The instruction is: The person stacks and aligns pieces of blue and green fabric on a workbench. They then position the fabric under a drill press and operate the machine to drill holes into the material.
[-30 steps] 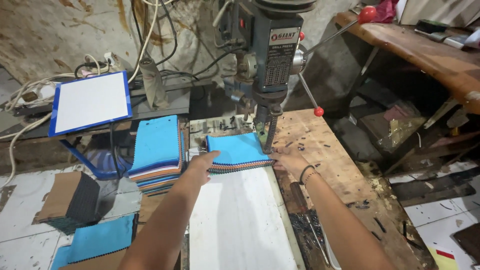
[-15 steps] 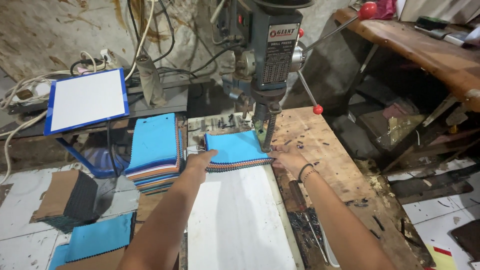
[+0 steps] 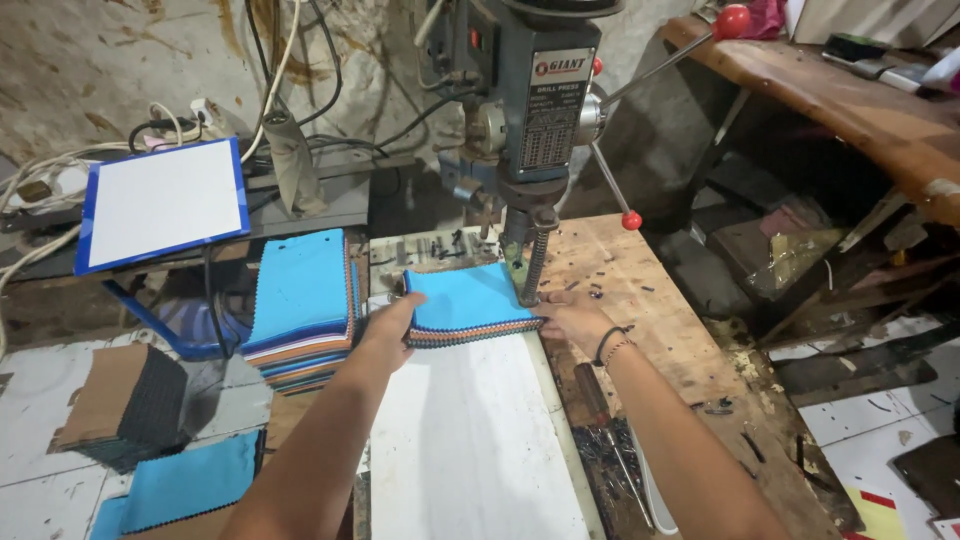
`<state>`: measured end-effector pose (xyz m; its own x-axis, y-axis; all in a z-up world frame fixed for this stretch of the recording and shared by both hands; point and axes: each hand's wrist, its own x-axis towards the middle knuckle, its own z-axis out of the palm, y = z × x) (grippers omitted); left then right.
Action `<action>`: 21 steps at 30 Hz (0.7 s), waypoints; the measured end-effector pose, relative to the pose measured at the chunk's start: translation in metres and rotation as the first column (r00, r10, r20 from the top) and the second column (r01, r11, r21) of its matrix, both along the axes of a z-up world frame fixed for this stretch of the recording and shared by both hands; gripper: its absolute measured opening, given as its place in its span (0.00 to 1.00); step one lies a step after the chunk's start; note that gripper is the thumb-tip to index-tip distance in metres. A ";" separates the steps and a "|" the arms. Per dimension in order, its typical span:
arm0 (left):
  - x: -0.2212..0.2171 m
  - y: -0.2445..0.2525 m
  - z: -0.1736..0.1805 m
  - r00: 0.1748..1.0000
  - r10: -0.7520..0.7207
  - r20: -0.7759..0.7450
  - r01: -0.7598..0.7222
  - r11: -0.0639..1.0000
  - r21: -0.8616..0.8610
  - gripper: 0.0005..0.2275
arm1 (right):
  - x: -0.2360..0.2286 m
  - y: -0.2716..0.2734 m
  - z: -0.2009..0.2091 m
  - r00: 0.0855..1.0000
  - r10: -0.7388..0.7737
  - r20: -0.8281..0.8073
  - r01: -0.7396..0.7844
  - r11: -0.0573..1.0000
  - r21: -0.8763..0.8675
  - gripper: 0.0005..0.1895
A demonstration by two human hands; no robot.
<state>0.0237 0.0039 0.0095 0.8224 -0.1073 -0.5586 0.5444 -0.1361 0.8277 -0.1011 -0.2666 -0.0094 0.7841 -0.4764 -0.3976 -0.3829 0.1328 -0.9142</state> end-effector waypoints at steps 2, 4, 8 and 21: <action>0.008 0.003 -0.017 1.000 -0.007 0.001 0.007 1.000 0.030 0.36 | 0.002 0.000 -0.001 1.000 0.020 -0.018 -0.020 1.000 -0.005 0.39; 0.012 0.002 -0.027 0.996 -0.054 0.074 0.044 0.990 0.135 0.36 | 0.005 -0.003 -0.007 1.000 0.008 0.008 -0.008 1.000 -0.019 0.35; -0.006 0.007 -0.016 0.991 -0.058 0.120 0.042 0.991 0.125 0.39 | 0.004 -0.001 -0.005 1.000 0.006 0.011 -0.005 0.999 -0.044 0.34; -0.074 0.017 -0.014 0.982 0.009 0.189 -0.046 0.980 0.193 0.23 | -0.022 0.002 0.009 0.999 0.042 -0.035 -0.041 0.999 0.020 0.26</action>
